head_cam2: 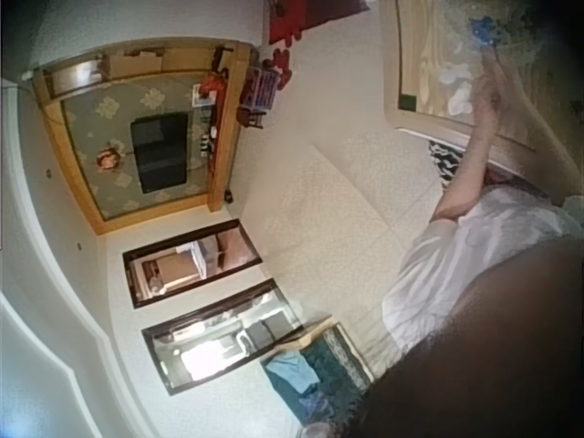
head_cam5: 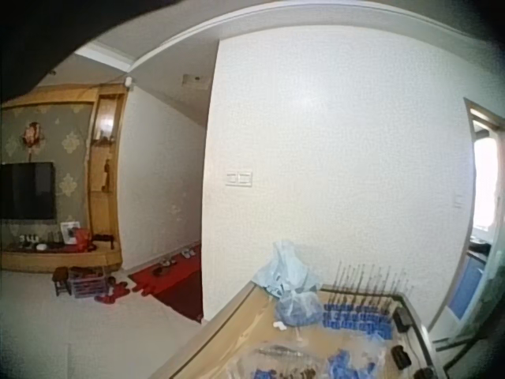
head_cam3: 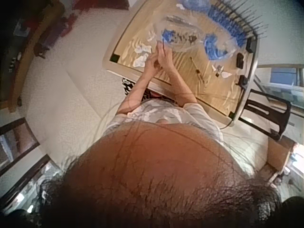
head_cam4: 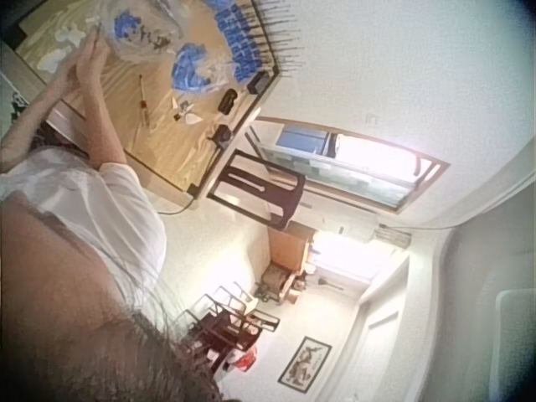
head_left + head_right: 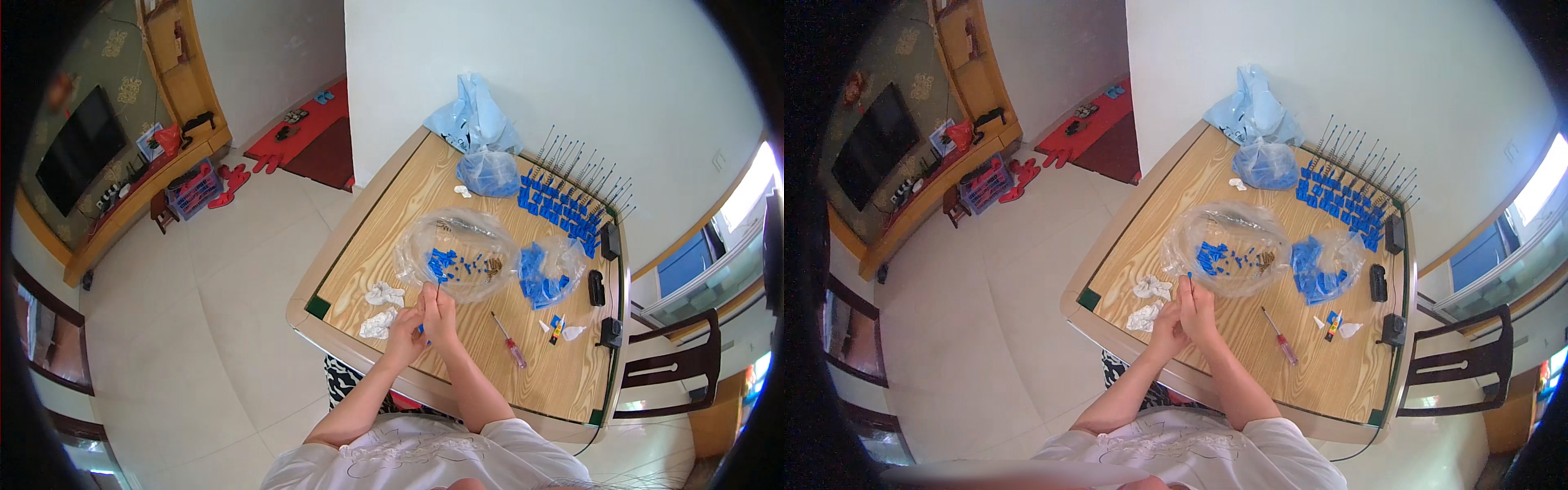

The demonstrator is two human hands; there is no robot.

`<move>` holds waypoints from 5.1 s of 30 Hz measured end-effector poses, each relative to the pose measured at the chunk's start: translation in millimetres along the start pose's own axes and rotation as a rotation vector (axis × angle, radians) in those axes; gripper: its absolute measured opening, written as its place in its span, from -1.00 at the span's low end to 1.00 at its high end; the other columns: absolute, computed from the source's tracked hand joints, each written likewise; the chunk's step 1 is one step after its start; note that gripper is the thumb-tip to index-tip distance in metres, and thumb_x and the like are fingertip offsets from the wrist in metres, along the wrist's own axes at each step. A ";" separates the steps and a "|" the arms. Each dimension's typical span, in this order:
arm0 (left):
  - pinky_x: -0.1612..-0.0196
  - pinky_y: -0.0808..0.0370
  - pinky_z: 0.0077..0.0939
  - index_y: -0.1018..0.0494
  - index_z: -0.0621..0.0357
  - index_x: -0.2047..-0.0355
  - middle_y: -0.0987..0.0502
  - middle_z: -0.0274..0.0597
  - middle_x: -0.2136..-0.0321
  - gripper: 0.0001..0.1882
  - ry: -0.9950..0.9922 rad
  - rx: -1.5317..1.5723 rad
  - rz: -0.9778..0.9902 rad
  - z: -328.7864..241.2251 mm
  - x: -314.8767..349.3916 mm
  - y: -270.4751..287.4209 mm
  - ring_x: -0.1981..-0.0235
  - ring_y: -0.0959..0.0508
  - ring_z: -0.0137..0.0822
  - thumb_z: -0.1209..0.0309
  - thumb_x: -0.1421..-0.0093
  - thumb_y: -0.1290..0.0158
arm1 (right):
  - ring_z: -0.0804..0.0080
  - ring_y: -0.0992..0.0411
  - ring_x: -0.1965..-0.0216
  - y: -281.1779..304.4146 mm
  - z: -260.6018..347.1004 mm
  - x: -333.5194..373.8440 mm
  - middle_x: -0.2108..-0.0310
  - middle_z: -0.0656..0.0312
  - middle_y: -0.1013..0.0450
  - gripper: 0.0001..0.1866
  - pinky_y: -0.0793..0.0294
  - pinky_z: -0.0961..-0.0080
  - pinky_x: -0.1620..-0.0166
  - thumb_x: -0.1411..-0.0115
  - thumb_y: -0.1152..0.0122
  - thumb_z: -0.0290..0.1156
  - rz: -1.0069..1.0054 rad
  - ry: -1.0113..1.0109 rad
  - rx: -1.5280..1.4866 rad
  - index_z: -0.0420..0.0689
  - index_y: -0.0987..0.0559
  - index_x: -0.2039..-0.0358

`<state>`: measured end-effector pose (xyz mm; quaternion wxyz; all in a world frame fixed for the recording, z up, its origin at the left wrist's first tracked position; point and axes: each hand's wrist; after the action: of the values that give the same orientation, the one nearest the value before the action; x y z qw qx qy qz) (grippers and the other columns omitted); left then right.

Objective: The person assembles electronic components by sliding blue plastic pieces onto a spring-like metal coil by hand.

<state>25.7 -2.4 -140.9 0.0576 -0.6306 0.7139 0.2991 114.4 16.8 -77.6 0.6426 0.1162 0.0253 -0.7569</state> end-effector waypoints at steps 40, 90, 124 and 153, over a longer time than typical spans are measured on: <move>0.30 -0.34 -0.32 -0.42 0.20 0.37 -0.39 -0.14 0.46 -0.64 0.074 0.069 -0.034 4.6 3.8 -7.5 0.35 -0.38 -0.07 0.67 0.29 -0.08 | 0.67 -0.08 0.65 -0.4 0.1 0.7 0.73 0.41 -0.14 -0.61 -0.07 0.65 0.59 -0.29 0.20 -0.30 -0.017 -0.012 0.003 -0.15 -0.27 0.68; 0.32 -0.33 -0.29 -0.41 0.21 0.34 -0.40 -0.12 0.46 -0.63 -0.032 -0.008 -0.062 1.4 2.3 -7.5 0.38 -0.38 -0.06 0.66 0.26 -0.09 | 0.59 -0.08 0.67 2.6 -4.4 1.4 0.77 0.26 -0.14 -0.66 -0.14 0.50 0.60 -0.24 0.09 -0.34 -0.046 0.042 -0.005 -0.28 -0.34 0.62; 0.35 -0.34 -0.32 -0.41 0.23 0.28 -0.40 -0.14 0.46 -0.57 -0.037 -0.031 -0.019 4.5 3.7 -6.7 0.39 -0.38 -0.09 0.65 0.29 -0.11 | 0.69 -0.07 0.66 4.9 -4.8 6.4 0.75 0.41 -0.14 -0.60 -0.05 0.65 0.60 -0.28 0.20 -0.33 -0.022 -0.005 -0.059 -0.15 -0.26 0.71; 0.27 -0.34 -0.28 -0.42 0.18 0.34 -0.41 -0.15 0.38 -0.59 -0.054 -0.051 -0.020 7.5 7.7 -10.4 0.30 -0.37 -0.07 0.62 0.32 -0.14 | 0.70 -0.04 0.65 8.4 -9.1 13.9 0.73 0.43 -0.11 -0.61 -0.03 0.67 0.59 -0.29 0.19 -0.35 -0.017 -0.041 -0.151 -0.12 -0.22 0.71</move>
<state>31.7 -5.6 -154.2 0.0640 -0.6307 0.6978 0.3335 121.9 3.6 -88.4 0.6434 0.0517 0.0703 -0.7605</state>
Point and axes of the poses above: each hand's wrist, its own x-axis away from the middle knuckle, its own y-axis out of the back of the hand, z = x × y
